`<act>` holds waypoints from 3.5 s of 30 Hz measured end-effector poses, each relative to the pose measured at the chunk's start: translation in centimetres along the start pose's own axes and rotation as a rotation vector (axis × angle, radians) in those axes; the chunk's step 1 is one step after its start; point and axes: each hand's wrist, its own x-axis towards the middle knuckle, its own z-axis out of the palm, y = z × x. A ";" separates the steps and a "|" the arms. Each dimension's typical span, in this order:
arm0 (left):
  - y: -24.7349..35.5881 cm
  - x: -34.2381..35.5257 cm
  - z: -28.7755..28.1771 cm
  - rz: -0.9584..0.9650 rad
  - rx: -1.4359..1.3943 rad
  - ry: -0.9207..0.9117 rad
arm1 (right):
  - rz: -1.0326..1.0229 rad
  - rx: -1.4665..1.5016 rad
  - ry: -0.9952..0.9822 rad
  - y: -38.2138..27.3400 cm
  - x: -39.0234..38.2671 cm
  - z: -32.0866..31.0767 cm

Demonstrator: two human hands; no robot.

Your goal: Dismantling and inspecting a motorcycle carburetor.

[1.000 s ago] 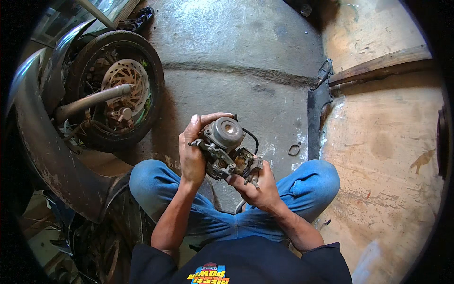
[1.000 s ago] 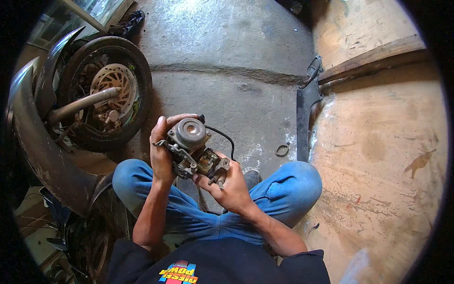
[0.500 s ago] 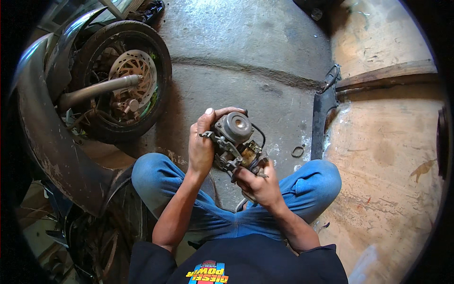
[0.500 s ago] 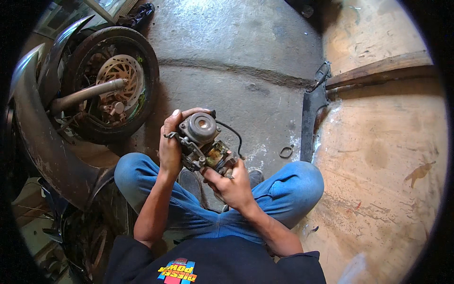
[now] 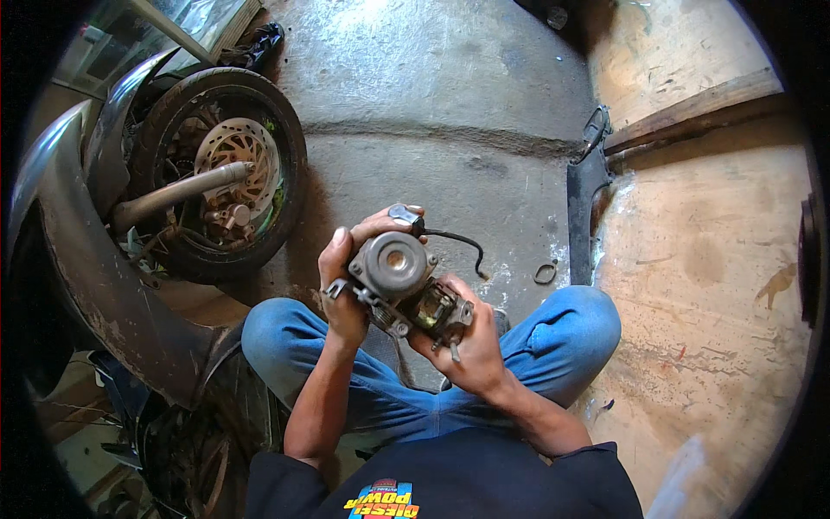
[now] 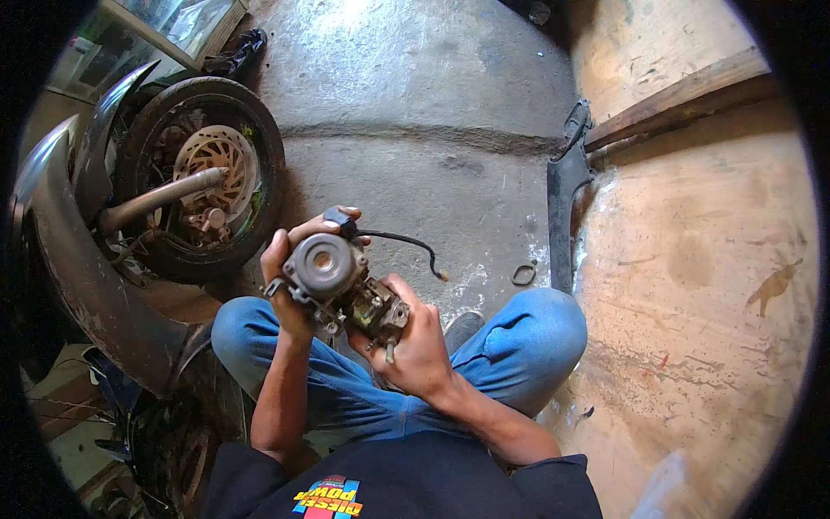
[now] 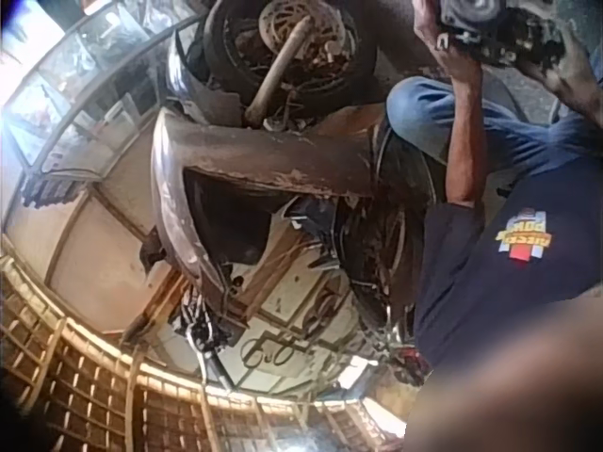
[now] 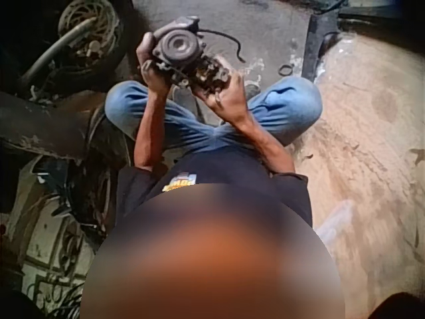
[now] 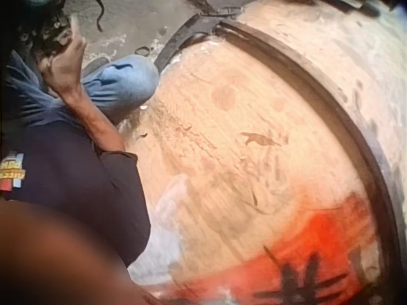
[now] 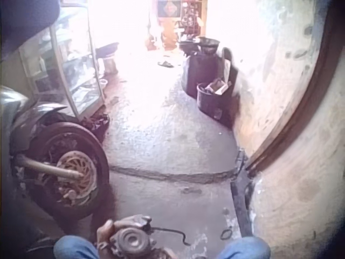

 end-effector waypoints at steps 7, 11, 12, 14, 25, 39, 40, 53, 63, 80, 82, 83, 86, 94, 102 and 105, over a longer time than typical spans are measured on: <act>0.9 0.4 0.0 0.333 -0.263 0.094 | -0.212 -0.082 -0.104 -1.2 -1.7 -1.3; 1.3 0.0 -1.2 0.271 -0.464 0.027 | -0.497 -0.143 0.041 -0.3 -1.9 -0.7; 1.4 -0.1 -1.2 0.211 -0.550 -0.005 | -0.554 -0.164 0.101 -0.3 -1.8 -0.3; 1.2 -0.3 -0.6 0.202 -0.541 -0.033 | -0.567 -0.195 0.130 -0.1 -2.0 -0.2; -3.6 -4.1 0.3 0.165 -0.350 0.113 | -0.317 -0.224 0.205 1.1 -1.9 0.5; 0.4 -1.3 1.2 -0.070 -0.681 -0.016 | -0.548 -0.039 0.001 -2.8 -2.2 -1.0; 0.1 -1.2 0.4 -0.050 -0.628 -0.111 | -0.563 -0.004 0.051 -2.5 -2.6 -1.2; -1.5 -0.4 0.4 0.010 -1.038 -0.255 | 0.267 0.331 -0.234 -2.4 -2.4 -2.7; 0.4 -2.0 -0.2 0.151 -0.159 0.181 | 0.084 0.347 -0.042 -2.5 -1.9 -1.8; 4.2 0.1 4.1 0.287 -0.094 0.169 | 0.006 0.437 -0.018 -0.8 -0.5 0.9; 5.6 0.0 4.3 0.265 -0.220 0.085 | -0.033 0.493 -0.004 -0.8 -0.4 0.7; 6.0 -0.1 4.2 0.267 -0.220 0.078 | -0.064 0.548 0.007 -0.8 -0.4 0.5; 7.4 -0.3 3.3 0.250 -0.030 0.027 | -0.048 0.573 -0.028 -1.0 -0.3 -0.1; 6.9 -0.8 2.9 0.363 0.001 0.111 | -0.201 0.415 -0.014 -1.0 -0.1 -0.6; 5.1 -1.9 1.3 0.414 -0.087 0.173 | 0.171 0.975 -0.082 -1.2 0.9 -1.9; 4.0 -2.2 1.6 0.400 -0.072 0.167 | 0.345 1.096 -0.139 0.9 1.7 -1.3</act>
